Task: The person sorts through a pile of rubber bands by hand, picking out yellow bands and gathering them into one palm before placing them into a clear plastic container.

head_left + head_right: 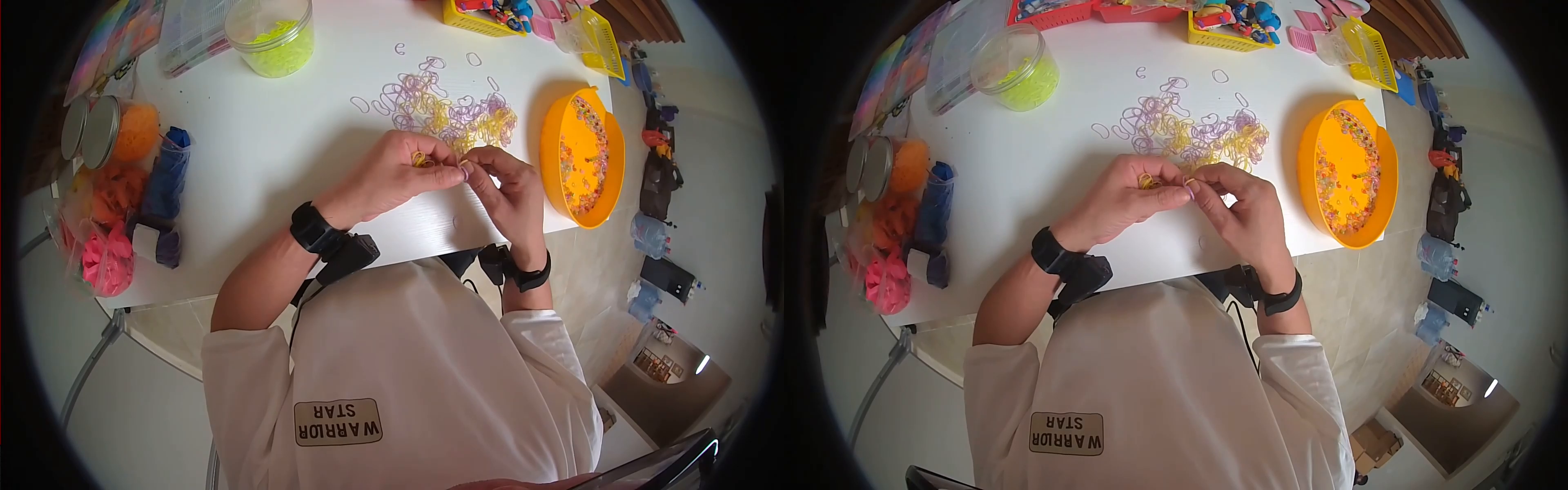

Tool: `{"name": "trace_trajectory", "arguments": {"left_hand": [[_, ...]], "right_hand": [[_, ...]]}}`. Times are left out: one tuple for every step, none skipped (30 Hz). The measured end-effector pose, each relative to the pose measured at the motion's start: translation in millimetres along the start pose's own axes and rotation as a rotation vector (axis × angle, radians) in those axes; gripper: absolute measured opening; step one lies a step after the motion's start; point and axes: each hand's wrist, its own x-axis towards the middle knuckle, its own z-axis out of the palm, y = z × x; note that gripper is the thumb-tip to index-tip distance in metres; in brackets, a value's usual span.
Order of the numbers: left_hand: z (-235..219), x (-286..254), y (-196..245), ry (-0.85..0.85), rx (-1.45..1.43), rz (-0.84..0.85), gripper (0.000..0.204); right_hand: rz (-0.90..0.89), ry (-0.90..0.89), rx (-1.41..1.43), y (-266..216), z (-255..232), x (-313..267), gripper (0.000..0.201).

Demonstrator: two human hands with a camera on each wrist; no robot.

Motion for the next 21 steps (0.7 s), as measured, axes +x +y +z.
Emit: {"name": "trace_trajectory", "arguments": {"left_hand": [[-0.1,-1.1,3.3,0.011,-0.019,-0.042,0.014],[-0.2,-1.0,2.6,0.007,-0.009,-0.03,0.014],[-0.5,-0.3,1.2,0.002,0.001,-0.018,0.015],[-1.0,0.5,-0.6,-0.002,0.011,-0.005,0.015],[-1.4,1.5,-4.2,-0.007,0.039,0.042,0.015],[-1.5,3.1,-9.4,-0.011,0.067,0.089,0.015],[-1.5,4.7,-13.2,-0.017,0.094,0.137,0.015],[-1.6,5.6,-15.4,-0.015,0.084,0.14,0.015],[-1.8,6.1,-16.8,-0.011,0.075,0.143,0.015],[-1.5,6.2,-16.3,-0.008,0.066,0.146,0.016],[-1.6,5.0,-13.5,-0.014,0.065,0.104,0.016],[-1.0,2.6,-5.8,-0.02,0.064,0.062,0.016],[-0.6,1.0,-1.8,-0.025,0.063,0.02,0.016],[-0.5,0.9,-2.3,-0.026,0.051,0.02,0.016],[-0.3,1.2,-3.4,-0.027,0.04,0.021,0.016],[0.0,1.2,-4.0,-0.028,0.028,0.021,0.016],[0.0,0.6,-2.4,-0.03,0.003,0.015,0.016],[-0.1,-0.4,0.7,-0.031,-0.022,0.01,0.015],[-0.3,-0.9,2.4,-0.032,-0.047,0.004,0.015],[-0.6,-0.1,0.1,-0.027,-0.023,0.025,0.014],[-1.1,1.7,-4.4,-0.022,0.001,0.046,0.013]], "right_hand": [[0.01,-0.006,0.004,0.8,0.5,-0.1,0.017],[0.025,-0.016,0.084,1.9,1.2,-0.6,0.017],[0.039,-0.026,0.162,3.0,1.6,-0.8,0.017],[0.053,-0.036,0.241,3.6,1.9,-0.8,0.018],[0.058,-0.062,0.279,2.6,1.3,-0.4,0.018],[0.064,-0.087,0.317,0.7,-0.2,-0.1,0.019],[0.07,-0.111,0.354,-0.2,-1.8,-0.2,0.02],[0.083,-0.126,0.389,0.2,-2.8,-0.7,0.021],[0.095,-0.141,0.425,0.5,-3.5,-1.2,0.021],[0.107,-0.156,0.461,1.0,-4.2,-1.4,0.022],[0.103,-0.158,0.495,2.0,-4.8,-1.3,0.023],[0.098,-0.159,0.53,3.8,-5.3,-1.0,0.024],[0.094,-0.161,0.564,5.6,-5.8,-0.7,0.024],[0.1,-0.174,0.59,7.2,-6.5,-0.4,0.025],[0.106,-0.187,0.615,8.7,-7.3,-0.1,0.026],[0.113,-0.2,0.641,9.6,-7.9,0.0,0.027],[0.114,-0.219,0.666,9.8,-8.0,0.3,0.028],[0.115,-0.24,0.691,9.7,-8.0,0.7,0.029],[0.116,-0.26,0.716,9.5,-8.0,1.0,0.03],[0.115,-0.264,0.717,8.1,-7.4,0.6,0.03],[0.113,-0.267,0.719,5.8,-6.2,-0.2,0.031]]}}
